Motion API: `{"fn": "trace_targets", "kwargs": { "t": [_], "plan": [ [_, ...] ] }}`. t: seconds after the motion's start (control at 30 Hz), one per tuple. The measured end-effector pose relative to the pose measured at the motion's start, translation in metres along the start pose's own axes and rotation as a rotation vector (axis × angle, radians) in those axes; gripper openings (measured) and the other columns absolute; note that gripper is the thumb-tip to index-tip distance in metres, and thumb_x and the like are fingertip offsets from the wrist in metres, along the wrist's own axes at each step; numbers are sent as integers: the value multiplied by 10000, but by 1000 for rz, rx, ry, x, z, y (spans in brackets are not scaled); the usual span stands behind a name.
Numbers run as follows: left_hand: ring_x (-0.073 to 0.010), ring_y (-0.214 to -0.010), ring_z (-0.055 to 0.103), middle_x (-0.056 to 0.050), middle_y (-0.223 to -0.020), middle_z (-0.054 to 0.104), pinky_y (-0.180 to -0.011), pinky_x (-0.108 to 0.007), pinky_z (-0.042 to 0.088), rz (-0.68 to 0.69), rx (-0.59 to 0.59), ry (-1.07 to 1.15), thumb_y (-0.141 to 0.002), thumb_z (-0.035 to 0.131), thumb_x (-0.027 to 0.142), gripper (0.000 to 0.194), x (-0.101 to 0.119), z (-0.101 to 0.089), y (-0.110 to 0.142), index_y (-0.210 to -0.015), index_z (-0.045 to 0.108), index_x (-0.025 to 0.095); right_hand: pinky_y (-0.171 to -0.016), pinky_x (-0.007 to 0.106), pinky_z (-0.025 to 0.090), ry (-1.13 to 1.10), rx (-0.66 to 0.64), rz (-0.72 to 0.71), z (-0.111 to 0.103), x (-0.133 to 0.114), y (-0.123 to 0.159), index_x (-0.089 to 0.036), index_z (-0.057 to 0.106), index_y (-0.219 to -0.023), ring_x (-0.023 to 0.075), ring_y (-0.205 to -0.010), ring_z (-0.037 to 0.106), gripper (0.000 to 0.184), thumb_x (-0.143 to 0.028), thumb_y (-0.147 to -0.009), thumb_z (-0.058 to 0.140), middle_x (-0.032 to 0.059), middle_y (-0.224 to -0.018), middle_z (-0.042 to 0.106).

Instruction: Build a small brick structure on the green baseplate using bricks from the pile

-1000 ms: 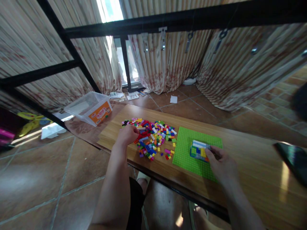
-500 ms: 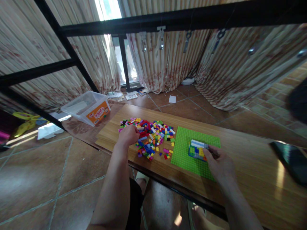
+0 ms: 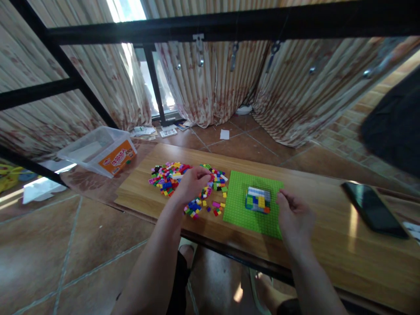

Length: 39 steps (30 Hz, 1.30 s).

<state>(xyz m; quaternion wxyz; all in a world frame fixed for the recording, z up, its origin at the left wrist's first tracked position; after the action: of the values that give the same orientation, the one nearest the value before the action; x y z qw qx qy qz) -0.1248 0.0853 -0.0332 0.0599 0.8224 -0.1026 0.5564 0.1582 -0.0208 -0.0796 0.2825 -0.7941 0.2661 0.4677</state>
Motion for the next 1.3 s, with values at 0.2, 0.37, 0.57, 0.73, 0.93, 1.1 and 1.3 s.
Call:
{"fn": "trace_targets", "kwargs": {
  "t": [0.2, 0.37, 0.57, 0.73, 0.93, 1.1, 1.3],
  "plan": [
    [-91, -605, 588, -23, -720, 684, -570, -197, 459, -132, -149, 322, -824, 566, 155, 181, 6, 89, 8, -940, 703, 138, -785, 405, 526, -8, -15, 0, -2, -2, -1, -135, 754, -998, 270, -828, 701, 415, -460, -780, 614, 126, -923, 762],
    [-93, -552, 560, -11, -639, 658, -571, -214, 466, -127, -237, 321, -803, 593, 151, 175, 4, 116, 17, -930, 711, 130, -773, 387, 529, 5, -48, -18, -3, -1, -2, -143, 757, -955, 263, -823, 700, 396, -467, -791, 599, 119, -896, 764],
    [-109, -636, 612, -29, -748, 714, -618, -213, 486, -84, -275, 271, -762, 642, 134, 156, 11, 129, 15, -900, 715, 128, -801, 393, 537, -43, -95, -48, 0, 1, -1, -151, 746, -973, 260, -846, 699, 399, -478, -808, 588, 112, -926, 764],
    [-124, -691, 627, -41, -813, 735, -675, -231, 488, 18, -236, 107, -747, 639, 96, 161, 18, 135, 11, -881, 724, 125, -801, 393, 533, -29, -95, -41, -1, -1, -1, -149, 747, -962, 255, -833, 696, 394, -475, -808, 589, 112, -916, 762],
    [-148, -663, 606, -24, -741, 711, -645, -251, 452, 90, -192, -229, -825, 606, 196, 174, 29, 131, 15, -931, 742, 170, -766, 370, 535, -38, -93, -41, -4, -5, 1, -143, 747, -947, 244, -815, 691, 373, -450, -815, 582, 114, -900, 761],
    [-188, -722, 639, -49, -820, 733, -735, -302, 478, 147, -193, -382, -865, 592, 265, 236, 31, 133, 19, -1044, 723, 187, -748, 365, 534, -45, -101, -45, -3, -6, 1, -145, 747, -948, 246, -815, 689, 384, -466, -813, 584, 115, -892, 760],
    [-225, -796, 669, -65, -853, 737, -790, -333, 489, 130, -206, -425, -870, 608, 297, 353, 28, 134, 19, -1196, 651, 170, -725, 356, 532, -48, -115, -32, -2, -9, 2, -146, 746, -929, 237, -770, 685, 377, -461, -805, 582, 107, -865, 759]
  ]
}}
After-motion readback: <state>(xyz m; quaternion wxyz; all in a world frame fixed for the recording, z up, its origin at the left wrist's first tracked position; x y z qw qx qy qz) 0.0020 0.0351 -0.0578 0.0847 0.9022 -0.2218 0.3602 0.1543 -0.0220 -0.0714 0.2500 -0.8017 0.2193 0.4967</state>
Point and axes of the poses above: each hand's wrist, its own y-axis away from the middle knuckle, its own z-axis out of the palm, x = y × z, the point moved 4 cm from there along -y, towards the middle knuckle
